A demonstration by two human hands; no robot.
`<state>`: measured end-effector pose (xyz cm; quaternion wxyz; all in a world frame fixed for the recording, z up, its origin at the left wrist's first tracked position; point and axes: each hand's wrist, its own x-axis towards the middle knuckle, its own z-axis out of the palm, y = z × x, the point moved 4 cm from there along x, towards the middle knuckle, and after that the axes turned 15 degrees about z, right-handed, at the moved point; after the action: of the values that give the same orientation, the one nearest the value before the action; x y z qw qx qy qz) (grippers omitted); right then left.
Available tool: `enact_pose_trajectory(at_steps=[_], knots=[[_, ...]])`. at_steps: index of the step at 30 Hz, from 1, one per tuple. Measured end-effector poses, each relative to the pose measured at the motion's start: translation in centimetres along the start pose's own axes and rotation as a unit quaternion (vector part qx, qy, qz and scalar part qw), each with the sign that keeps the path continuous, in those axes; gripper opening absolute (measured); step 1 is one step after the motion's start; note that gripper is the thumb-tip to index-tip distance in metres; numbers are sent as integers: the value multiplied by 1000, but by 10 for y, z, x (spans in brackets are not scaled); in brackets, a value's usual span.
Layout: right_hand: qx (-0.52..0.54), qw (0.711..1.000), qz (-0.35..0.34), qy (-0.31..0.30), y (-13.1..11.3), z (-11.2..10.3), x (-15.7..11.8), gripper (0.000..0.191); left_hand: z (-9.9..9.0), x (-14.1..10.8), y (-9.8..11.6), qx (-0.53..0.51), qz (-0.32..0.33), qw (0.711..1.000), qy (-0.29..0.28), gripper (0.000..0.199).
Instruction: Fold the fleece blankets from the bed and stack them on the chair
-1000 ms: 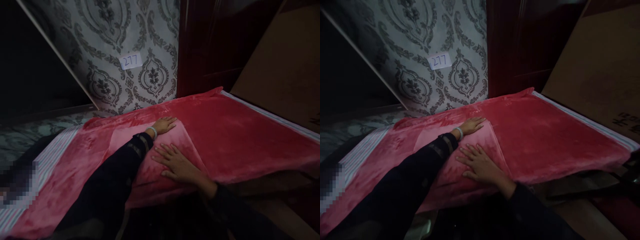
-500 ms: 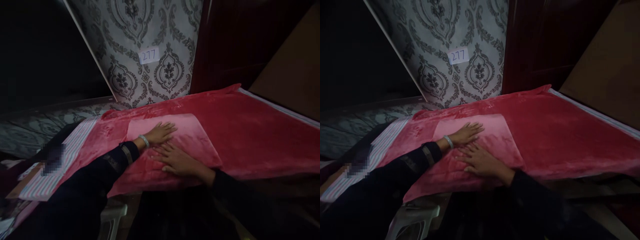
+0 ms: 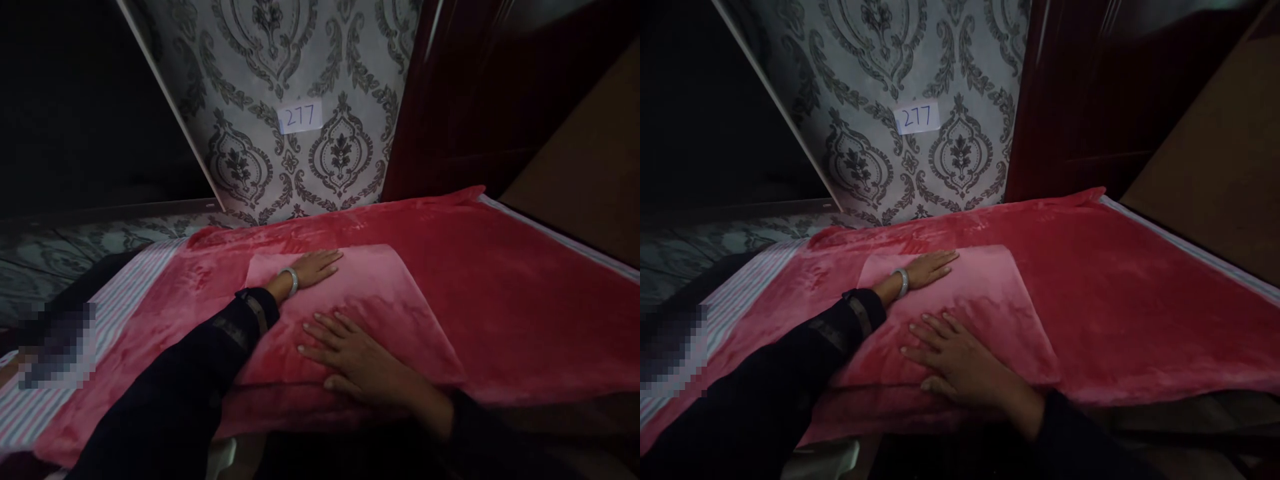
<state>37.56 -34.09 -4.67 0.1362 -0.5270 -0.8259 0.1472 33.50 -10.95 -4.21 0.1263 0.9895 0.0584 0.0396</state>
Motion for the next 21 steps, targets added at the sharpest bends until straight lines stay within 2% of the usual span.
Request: enact_pose_trajectory(at_steps=[5,9,12,15,18,21], knots=[[-14,1000,3,5,-1,0,1,62,0,-2,7,34,-4,999,31,61],[-33,999,15,10,0,1,-1,58,-5,-3,22,63,-44,997,4,61],[-37,999,18,16,2,4,-2,59,-7,-15,32,74,-57,995,-31,63],[-23,1000,12,14,4,2,-1,60,-8,-46,42,81,-48,994,-63,65],[14,1000,16,10,5,-8,-2,60,-8,-95,59,77,-61,992,-84,67],[32,998,43,45,12,-24,-19,58,-5,-149,87,60,-56,995,-59,65]])
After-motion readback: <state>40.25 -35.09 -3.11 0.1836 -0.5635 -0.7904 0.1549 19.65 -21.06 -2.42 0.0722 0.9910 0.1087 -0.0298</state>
